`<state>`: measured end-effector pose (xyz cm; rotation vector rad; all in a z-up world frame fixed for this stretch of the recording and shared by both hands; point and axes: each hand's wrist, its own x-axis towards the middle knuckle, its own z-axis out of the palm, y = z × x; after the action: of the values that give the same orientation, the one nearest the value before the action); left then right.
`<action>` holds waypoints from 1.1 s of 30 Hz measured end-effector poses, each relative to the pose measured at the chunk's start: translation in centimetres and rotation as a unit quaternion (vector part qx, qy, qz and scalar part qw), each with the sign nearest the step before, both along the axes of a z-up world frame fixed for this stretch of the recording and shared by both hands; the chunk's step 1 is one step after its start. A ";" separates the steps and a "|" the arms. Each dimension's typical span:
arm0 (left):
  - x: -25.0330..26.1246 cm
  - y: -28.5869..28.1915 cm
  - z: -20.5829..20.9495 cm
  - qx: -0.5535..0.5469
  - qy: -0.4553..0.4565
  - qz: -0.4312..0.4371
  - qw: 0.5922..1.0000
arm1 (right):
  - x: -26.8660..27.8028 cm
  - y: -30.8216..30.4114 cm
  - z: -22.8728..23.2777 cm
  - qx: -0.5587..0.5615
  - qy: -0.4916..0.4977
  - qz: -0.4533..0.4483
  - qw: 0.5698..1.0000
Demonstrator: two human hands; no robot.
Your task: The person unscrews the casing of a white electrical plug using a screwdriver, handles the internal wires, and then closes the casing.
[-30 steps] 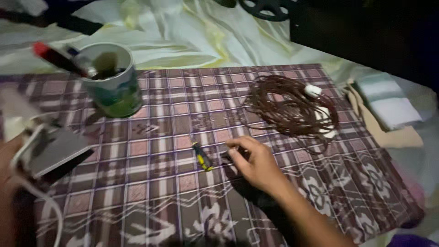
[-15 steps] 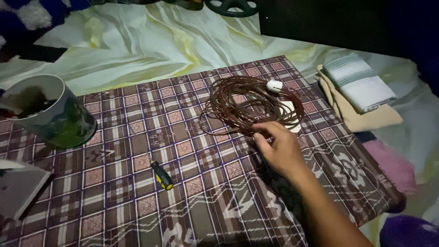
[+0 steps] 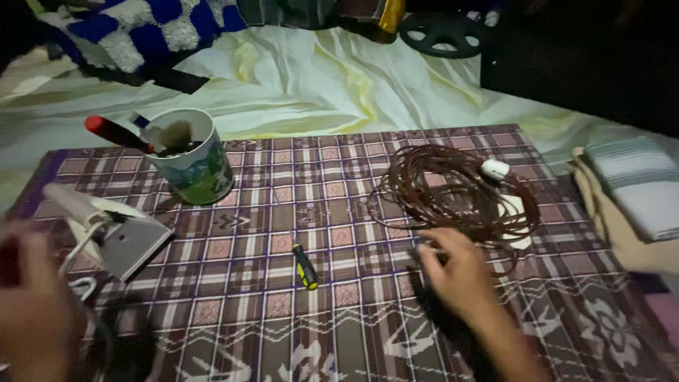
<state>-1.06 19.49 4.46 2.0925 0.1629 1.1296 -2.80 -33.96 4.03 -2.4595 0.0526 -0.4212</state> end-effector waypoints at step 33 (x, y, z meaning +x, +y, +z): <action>3.1 -21.0 -8.1 -0.181 0.262 -0.198 0.927 | -3.1 5.6 -3.3 -0.274 0.190 0.074 0.940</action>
<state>2.02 -1.47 -3.60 1.9246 0.1752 0.2579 -5.93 -28.37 0.72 -3.0357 -0.1029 0.1361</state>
